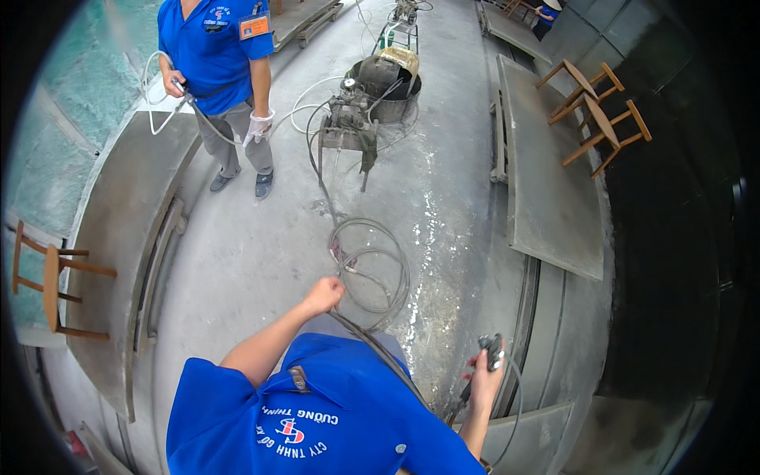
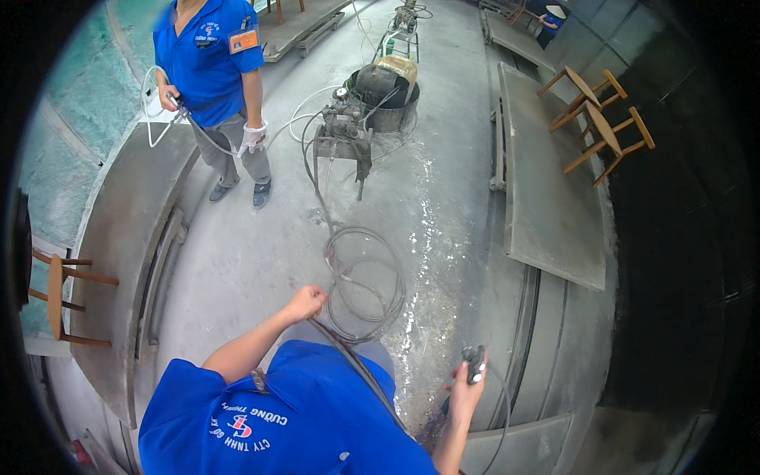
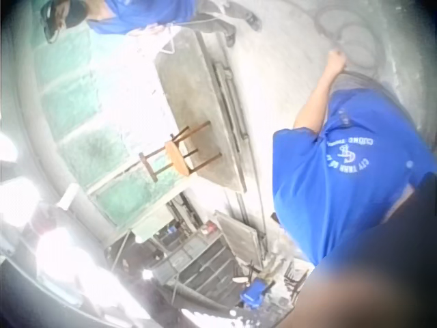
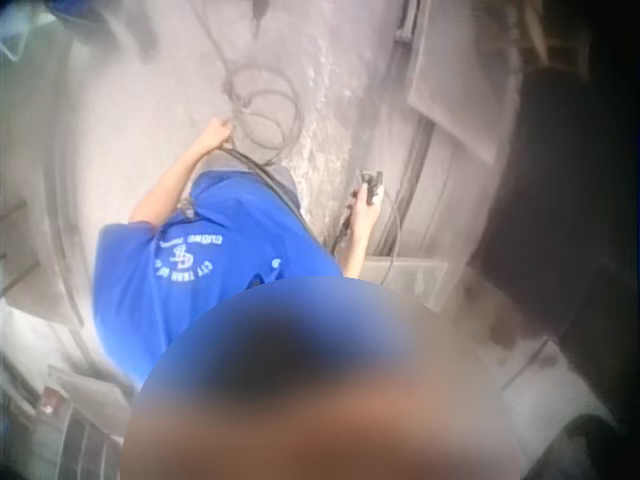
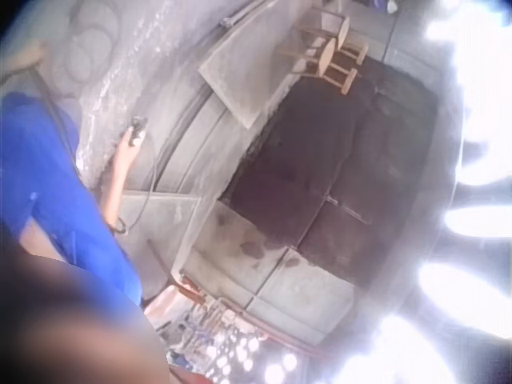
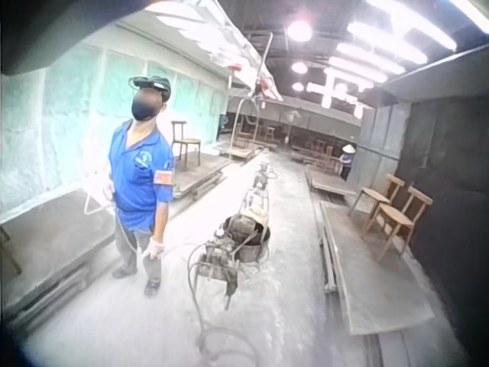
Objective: The person sprays a clear finish onto wooden chairs using a spray gun, then wipes the surfaces with a cloth. The person handles multiple chairs, turning them to coat different sides and legs, and moves them between workstations.
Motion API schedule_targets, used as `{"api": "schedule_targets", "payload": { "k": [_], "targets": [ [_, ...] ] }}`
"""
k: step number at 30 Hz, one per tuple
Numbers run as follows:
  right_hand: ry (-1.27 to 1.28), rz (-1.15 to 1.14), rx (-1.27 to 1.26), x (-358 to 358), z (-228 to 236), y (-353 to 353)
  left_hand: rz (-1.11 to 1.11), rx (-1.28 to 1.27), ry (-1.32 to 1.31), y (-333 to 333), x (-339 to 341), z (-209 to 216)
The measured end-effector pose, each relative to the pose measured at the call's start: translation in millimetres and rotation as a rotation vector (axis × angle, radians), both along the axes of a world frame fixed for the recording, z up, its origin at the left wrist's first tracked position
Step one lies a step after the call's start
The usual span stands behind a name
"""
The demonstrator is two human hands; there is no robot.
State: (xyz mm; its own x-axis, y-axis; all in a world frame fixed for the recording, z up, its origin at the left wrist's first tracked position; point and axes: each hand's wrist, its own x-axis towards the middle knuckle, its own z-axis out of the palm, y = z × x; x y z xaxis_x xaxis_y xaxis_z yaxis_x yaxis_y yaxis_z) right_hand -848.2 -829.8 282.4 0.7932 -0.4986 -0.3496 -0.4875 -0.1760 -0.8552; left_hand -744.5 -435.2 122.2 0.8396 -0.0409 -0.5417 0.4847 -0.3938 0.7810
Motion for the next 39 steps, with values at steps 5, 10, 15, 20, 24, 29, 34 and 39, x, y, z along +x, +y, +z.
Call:
{"api": "schedule_targets", "payload": {
  "k": [5,10,15,20,24,29,34,39],
  "targets": [
    [-0.065,0.013,-0.113,125,21,48,0.298,-0.049,-0.05,74,148,-7],
    [-0.038,0.077,-0.368,231,12,121,0.465,0.197,-0.253,188,390,-64],
    [0.051,0.143,-0.623,338,-33,228,0.391,0.441,-0.318,266,614,-164],
    [0.141,0.387,-0.604,447,-62,326,0.205,0.512,-0.051,279,721,-244],
    [0.006,0.672,-0.568,545,-79,372,0.093,0.501,0.094,280,757,-286],
    [-0.254,0.895,-0.444,668,-113,426,0.01,0.515,0.013,299,767,-314],
    [-0.503,1.004,-0.244,755,-145,476,0.512,0.348,-0.215,330,742,-278],
    [-0.638,1.041,-0.112,826,-212,534,0.754,0.066,-0.241,365,625,-180]
  ]
}}
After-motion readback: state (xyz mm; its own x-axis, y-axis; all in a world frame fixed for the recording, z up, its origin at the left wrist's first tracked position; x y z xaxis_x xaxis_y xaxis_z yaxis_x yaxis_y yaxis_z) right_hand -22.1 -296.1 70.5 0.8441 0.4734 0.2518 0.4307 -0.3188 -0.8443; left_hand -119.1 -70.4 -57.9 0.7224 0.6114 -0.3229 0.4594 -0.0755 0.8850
